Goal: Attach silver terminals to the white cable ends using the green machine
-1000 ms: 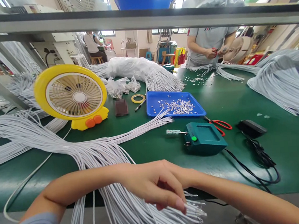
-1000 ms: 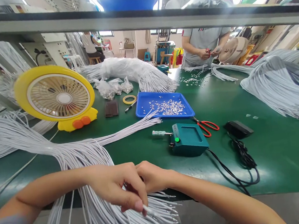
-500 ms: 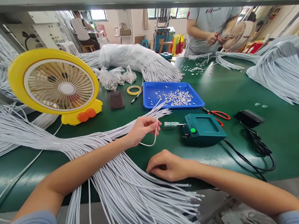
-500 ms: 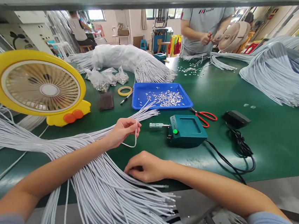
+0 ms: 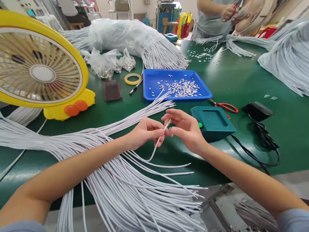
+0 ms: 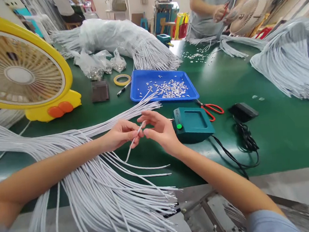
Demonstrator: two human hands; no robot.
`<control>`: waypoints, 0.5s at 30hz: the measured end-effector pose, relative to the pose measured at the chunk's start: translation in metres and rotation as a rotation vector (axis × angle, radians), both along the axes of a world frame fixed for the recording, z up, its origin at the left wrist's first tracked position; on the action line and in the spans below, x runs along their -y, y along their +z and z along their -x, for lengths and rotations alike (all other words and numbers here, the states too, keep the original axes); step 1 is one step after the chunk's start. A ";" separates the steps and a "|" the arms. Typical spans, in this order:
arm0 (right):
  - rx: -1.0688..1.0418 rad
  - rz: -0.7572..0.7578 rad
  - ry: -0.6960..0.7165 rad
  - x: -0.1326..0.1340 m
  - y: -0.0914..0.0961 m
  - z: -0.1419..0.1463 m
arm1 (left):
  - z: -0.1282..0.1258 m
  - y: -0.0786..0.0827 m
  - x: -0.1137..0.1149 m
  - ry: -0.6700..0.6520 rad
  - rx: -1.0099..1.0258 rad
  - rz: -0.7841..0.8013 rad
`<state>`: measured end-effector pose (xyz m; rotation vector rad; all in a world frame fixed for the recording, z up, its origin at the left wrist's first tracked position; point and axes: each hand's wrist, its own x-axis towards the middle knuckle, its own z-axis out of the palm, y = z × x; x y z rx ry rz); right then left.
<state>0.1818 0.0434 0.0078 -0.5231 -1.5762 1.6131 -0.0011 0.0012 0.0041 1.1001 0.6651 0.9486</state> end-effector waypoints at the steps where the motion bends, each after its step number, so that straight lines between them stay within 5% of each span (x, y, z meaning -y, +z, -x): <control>1: 0.015 -0.015 0.000 0.000 0.000 0.000 | 0.000 0.001 0.000 0.005 -0.013 0.012; 11: 0.217 -0.396 0.151 -0.006 0.016 -0.008 | 0.000 0.006 0.003 -0.109 -0.074 0.089; 15: 0.247 -0.385 0.179 -0.008 0.023 -0.010 | 0.002 0.008 0.002 -0.146 -0.040 0.170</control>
